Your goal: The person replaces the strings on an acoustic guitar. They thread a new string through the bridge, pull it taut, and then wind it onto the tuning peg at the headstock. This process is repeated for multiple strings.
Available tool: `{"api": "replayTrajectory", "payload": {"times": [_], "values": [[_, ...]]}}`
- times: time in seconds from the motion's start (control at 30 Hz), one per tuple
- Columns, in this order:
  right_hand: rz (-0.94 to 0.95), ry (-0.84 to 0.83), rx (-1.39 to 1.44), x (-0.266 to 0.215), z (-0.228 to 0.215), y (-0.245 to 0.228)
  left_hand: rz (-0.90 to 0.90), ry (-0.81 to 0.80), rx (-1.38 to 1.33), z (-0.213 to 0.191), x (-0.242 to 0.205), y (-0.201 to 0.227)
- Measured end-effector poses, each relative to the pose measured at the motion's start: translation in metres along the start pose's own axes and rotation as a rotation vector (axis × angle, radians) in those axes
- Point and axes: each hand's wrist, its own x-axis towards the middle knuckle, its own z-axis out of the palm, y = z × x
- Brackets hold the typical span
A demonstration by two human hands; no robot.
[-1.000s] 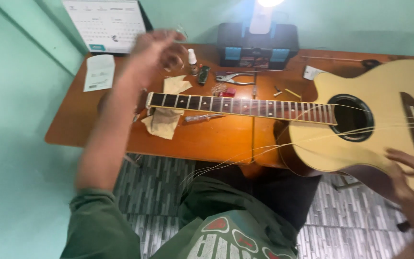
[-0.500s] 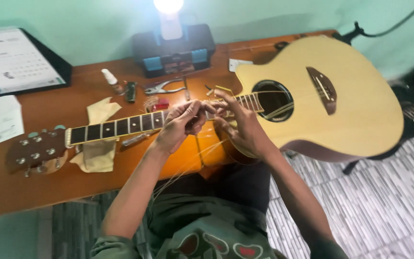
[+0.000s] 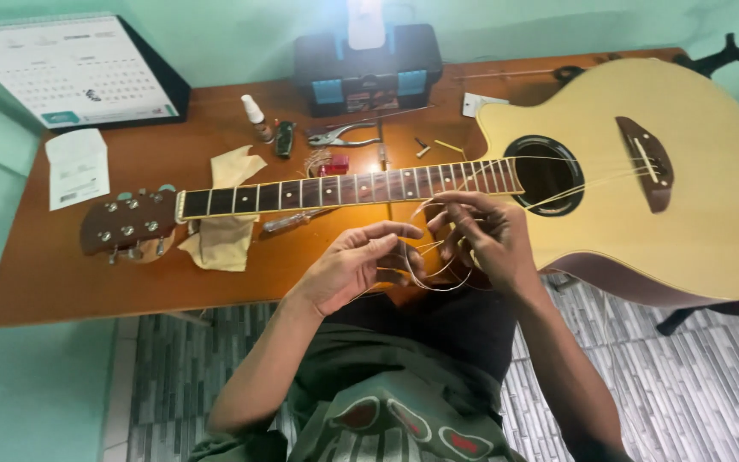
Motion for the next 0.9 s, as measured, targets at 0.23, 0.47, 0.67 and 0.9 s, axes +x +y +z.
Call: {"api": "replayTrajectory", "payload": {"times": [0.23,0.47,0.67,0.9], "values": [[0.099,0.013,0.059,-0.004,0.004,-0.004,0.144,-0.003,0.200,-0.013,0.003,-0.013],[-0.063,0.005,-0.124,0.006,-0.014,0.017,0.210,0.072,0.410,0.002,-0.004,0.002],[-0.256,-0.002,-0.318,-0.001,-0.014,0.013,0.382,0.148,0.546,0.000,-0.005,0.004],[0.056,0.129,-0.080,-0.008,0.003,0.000,0.359,0.115,0.534,0.015,-0.003,-0.010]]}}
